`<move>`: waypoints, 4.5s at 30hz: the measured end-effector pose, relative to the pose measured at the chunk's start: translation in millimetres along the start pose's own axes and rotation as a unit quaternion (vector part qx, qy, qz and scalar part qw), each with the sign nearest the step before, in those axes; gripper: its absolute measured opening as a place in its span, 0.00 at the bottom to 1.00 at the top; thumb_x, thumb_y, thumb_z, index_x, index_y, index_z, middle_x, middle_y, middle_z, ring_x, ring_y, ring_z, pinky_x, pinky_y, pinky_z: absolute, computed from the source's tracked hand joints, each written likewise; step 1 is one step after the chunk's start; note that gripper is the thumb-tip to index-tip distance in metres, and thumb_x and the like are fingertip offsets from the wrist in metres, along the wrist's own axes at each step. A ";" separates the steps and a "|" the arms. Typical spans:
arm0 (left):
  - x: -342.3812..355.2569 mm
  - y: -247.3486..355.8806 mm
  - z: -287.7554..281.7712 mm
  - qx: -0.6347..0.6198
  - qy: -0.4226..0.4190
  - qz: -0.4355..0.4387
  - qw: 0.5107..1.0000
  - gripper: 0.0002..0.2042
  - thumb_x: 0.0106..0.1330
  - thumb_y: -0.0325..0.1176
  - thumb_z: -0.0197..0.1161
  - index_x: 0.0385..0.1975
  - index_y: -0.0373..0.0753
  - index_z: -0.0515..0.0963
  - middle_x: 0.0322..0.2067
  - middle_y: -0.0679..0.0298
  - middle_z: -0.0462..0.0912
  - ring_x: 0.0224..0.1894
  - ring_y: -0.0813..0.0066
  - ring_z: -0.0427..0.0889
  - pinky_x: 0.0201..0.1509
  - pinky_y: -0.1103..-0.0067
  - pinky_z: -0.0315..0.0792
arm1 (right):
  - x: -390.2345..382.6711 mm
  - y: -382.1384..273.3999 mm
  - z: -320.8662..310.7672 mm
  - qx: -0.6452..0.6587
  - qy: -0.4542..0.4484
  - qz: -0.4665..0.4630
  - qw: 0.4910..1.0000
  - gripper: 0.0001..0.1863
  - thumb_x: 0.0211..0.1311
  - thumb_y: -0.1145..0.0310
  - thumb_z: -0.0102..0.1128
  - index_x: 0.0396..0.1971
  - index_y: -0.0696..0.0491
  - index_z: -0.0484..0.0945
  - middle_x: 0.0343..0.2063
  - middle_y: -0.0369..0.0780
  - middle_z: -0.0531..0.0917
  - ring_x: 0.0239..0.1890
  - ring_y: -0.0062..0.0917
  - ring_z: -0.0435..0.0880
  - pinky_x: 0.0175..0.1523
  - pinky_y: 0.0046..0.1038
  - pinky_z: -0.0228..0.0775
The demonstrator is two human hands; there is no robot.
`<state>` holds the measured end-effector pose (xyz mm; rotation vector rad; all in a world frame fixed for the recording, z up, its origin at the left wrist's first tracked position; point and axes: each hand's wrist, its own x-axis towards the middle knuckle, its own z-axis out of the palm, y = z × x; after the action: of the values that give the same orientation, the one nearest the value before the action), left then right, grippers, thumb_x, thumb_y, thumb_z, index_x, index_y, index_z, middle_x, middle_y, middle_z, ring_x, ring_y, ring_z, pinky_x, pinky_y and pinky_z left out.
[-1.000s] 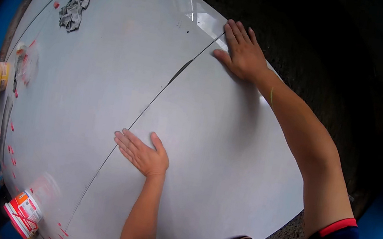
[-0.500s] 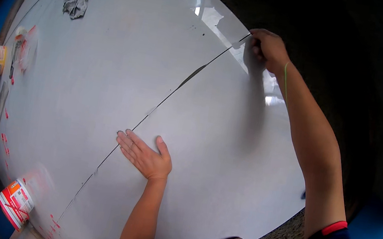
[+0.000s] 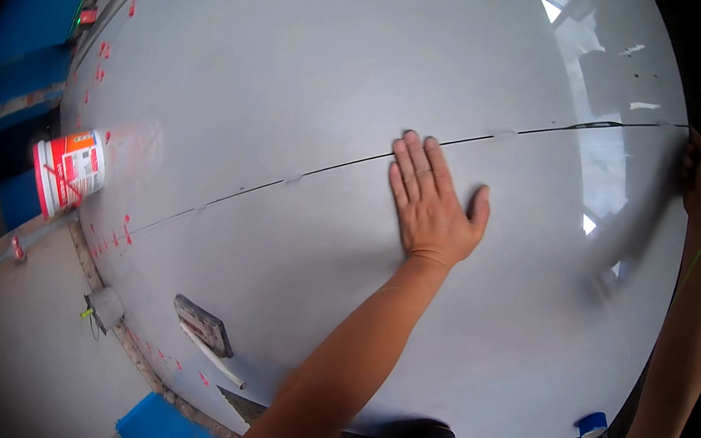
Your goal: The person uses a padded trowel to strike and level large floor tiles on a bed of mortar, then retrieves and places plastic spacers into the gaps between the tiles by hand.
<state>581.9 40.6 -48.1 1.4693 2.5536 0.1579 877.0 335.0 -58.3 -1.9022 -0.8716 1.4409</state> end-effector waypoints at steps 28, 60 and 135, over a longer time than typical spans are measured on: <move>-12.3 -20.5 6.1 -0.141 0.051 0.094 0.984 0.45 0.66 0.55 0.55 0.72 0.26 0.50 0.75 0.43 0.43 0.78 0.50 0.37 0.79 0.61 0.30 | -465.1 274.1 29.7 -0.270 -0.133 -0.329 0.895 0.21 0.66 0.78 0.53 0.59 0.63 0.71 0.56 0.51 0.77 0.62 0.44 0.74 0.66 0.38 0.66; -424.7 -310.3 -136.0 -0.646 -0.043 -0.405 0.646 0.25 0.59 0.28 0.54 0.51 0.24 0.53 0.37 0.35 0.78 0.28 0.48 0.85 0.24 0.61 0.79 | -898.7 264.1 -226.5 -0.063 -0.105 -0.302 0.945 0.25 0.70 0.62 0.57 0.61 0.61 0.70 0.44 0.42 0.80 0.35 0.24 0.82 0.44 0.26 0.77; -506.7 -476.0 -131.7 0.040 0.051 -0.326 0.943 0.41 0.74 0.62 0.33 0.75 0.35 0.43 0.74 0.38 0.37 0.78 0.43 0.33 0.75 0.49 0.32 | -841.0 221.5 75.7 -0.212 0.047 0.078 0.973 0.38 0.74 0.38 0.33 0.27 0.61 0.77 0.16 0.45 0.77 0.17 0.35 0.77 0.27 0.38 0.71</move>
<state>399.9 -636.3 48.4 0.5726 2.9999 0.0313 669.7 -458.9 239.8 -2.3795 -1.0695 1.3149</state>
